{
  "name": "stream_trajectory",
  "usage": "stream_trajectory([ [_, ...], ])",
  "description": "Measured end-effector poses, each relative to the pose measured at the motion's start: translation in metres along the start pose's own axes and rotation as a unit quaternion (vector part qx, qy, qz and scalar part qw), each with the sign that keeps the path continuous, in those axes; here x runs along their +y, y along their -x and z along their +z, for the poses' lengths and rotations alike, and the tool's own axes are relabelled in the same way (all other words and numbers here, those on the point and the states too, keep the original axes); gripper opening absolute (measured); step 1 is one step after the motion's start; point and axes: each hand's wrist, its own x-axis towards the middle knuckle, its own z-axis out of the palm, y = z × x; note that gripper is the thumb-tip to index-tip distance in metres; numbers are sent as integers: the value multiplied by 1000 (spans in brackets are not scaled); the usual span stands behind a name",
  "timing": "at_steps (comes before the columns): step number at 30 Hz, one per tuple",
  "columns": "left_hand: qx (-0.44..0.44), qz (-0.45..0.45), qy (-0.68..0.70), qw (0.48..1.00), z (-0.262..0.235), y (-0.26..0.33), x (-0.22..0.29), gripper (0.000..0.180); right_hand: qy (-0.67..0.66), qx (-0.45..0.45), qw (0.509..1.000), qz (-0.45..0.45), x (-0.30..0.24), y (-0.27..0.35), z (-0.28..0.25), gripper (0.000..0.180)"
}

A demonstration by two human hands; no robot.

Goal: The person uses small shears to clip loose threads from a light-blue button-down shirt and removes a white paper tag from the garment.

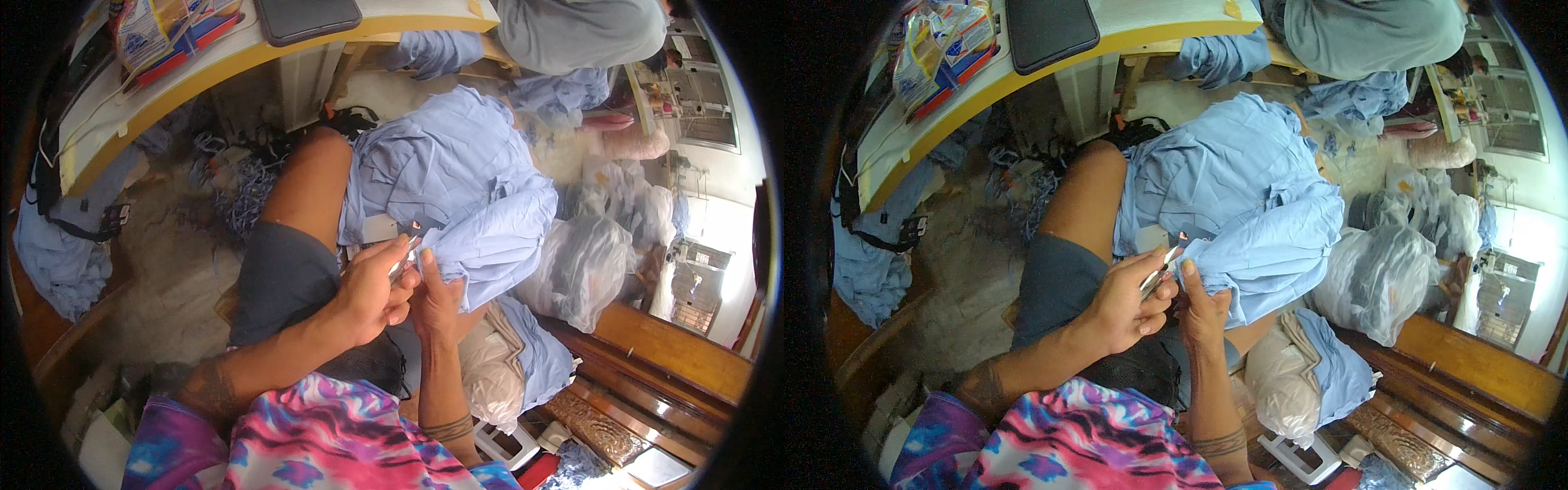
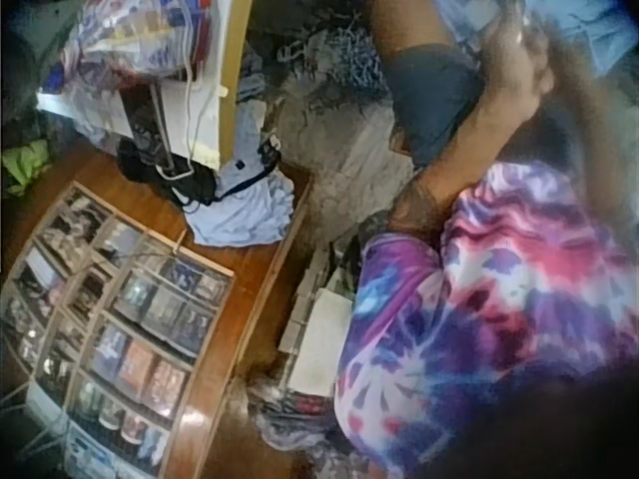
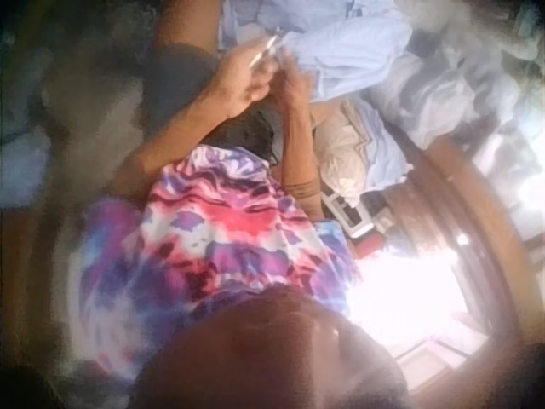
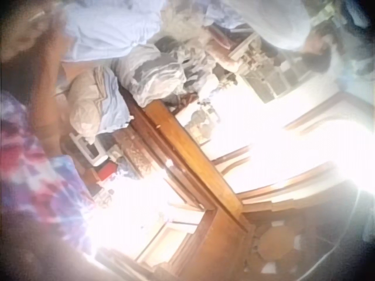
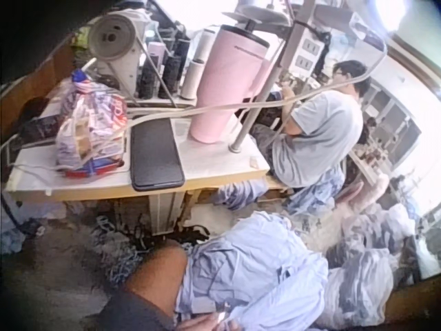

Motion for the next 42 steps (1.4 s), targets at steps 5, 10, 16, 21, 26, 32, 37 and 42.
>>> stream_trajectory([
  [5, 20, 8, 12, 1000, 1, -4, -7, 27, 12, -24, 999, 24, 4, 4, -8, 23],
  [10, 13, -6, 14, 1000, 1, -3, -1, 26, -31, -40, 998, 23, 4, 2, -8, 26],
  [16, 4, -27, 22, 999, 0, -7, 2, 27, -30, -61, 997, 45, 0, -1, -18, 29],
  [21, -3, -29, 40, 999, -3, -7, 0, 26, -20, -16, 999, 39, -2, 8, -10, 24],
  [26, 9, -22, 38, 999, 2, -11, 0, 26, -76, -45, 996, 30, 5, 11, -10, 26],
  [32, -16, -43, 24, 999, -1, 1, 4, 25, -61, -39, 997, 24, 1, 9, -17, 31],
  [37, -8, -41, 40, 998, 3, -3, 8, 27, -67, -33, 997, 38, -4, 15, -8, 35],
  [42, -2, -26, 46, 999, 0, -10, 4, 25, -84, -35, 996, 19, 8, 25, -14, 38],
])
